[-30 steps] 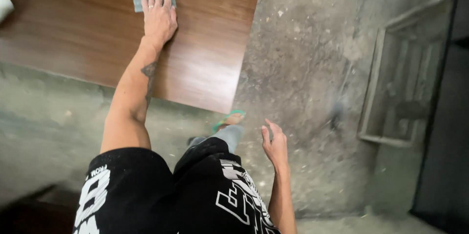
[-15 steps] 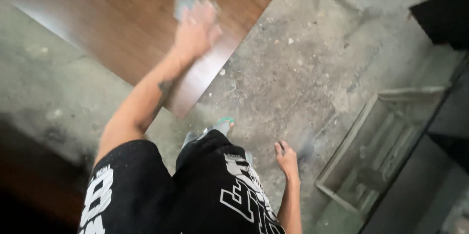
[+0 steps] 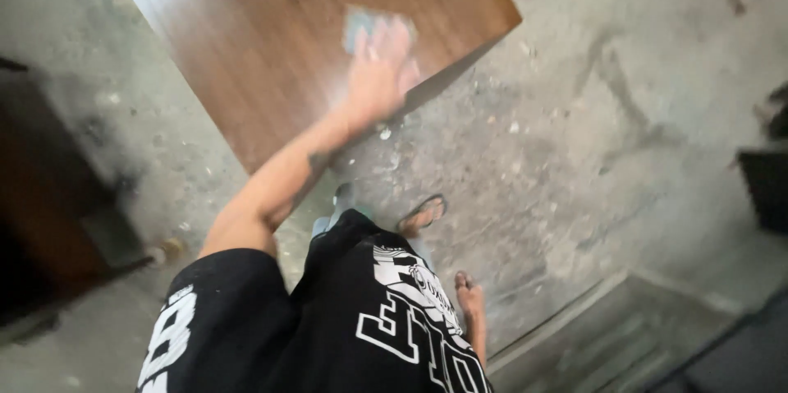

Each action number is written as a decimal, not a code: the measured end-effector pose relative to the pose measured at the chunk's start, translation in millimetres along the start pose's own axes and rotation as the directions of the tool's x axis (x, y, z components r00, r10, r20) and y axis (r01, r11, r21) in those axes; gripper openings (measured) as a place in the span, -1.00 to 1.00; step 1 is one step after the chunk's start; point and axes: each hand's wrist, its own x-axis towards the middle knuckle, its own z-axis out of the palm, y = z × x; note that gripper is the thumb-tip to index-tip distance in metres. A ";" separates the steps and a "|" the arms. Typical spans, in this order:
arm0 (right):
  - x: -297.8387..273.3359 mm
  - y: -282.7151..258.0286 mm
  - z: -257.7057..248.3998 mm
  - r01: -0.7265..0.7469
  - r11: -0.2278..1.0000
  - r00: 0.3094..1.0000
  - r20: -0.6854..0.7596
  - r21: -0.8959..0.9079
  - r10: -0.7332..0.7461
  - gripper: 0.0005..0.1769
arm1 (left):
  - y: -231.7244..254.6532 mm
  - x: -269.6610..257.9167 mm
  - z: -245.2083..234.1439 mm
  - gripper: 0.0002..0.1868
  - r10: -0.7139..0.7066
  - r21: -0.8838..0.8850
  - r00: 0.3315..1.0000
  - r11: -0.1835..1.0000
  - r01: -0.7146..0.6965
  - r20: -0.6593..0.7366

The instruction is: The person sands a large wooden board with a sanding block, moving it back and forth across the surface. They occasionally wipe the board with a white cloth to remove dust while continuing to sand different sections.

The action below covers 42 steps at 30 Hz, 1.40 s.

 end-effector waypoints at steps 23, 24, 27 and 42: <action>304.1 -66.3 -207.2 0.059 0.967 0.998 -0.013 -0.249 -0.064 -0.45 | -11.0 95.5 74.3 -0.29 -0.433 0.239 0.862 0.836 0.494 -0.264; 301.3 -81.0 -206.0 0.032 0.947 0.999 0.009 -0.318 -0.031 -0.40 | -2.1 100.8 76.8 -0.26 -0.400 0.256 0.867 0.841 0.476 -0.297; 273.3 -127.1 -213.1 0.005 0.972 0.992 0.123 -0.234 0.024 -0.55 | 84.3 46.9 55.7 -0.27 -0.326 0.220 0.923 0.904 0.368 -0.206; 365.0 -240.7 -249.1 0.037 0.997 0.984 0.169 0.065 -0.047 -0.51 | -41.1 151.7 54.8 -0.20 -0.416 0.340 0.874 0.807 0.482 -0.252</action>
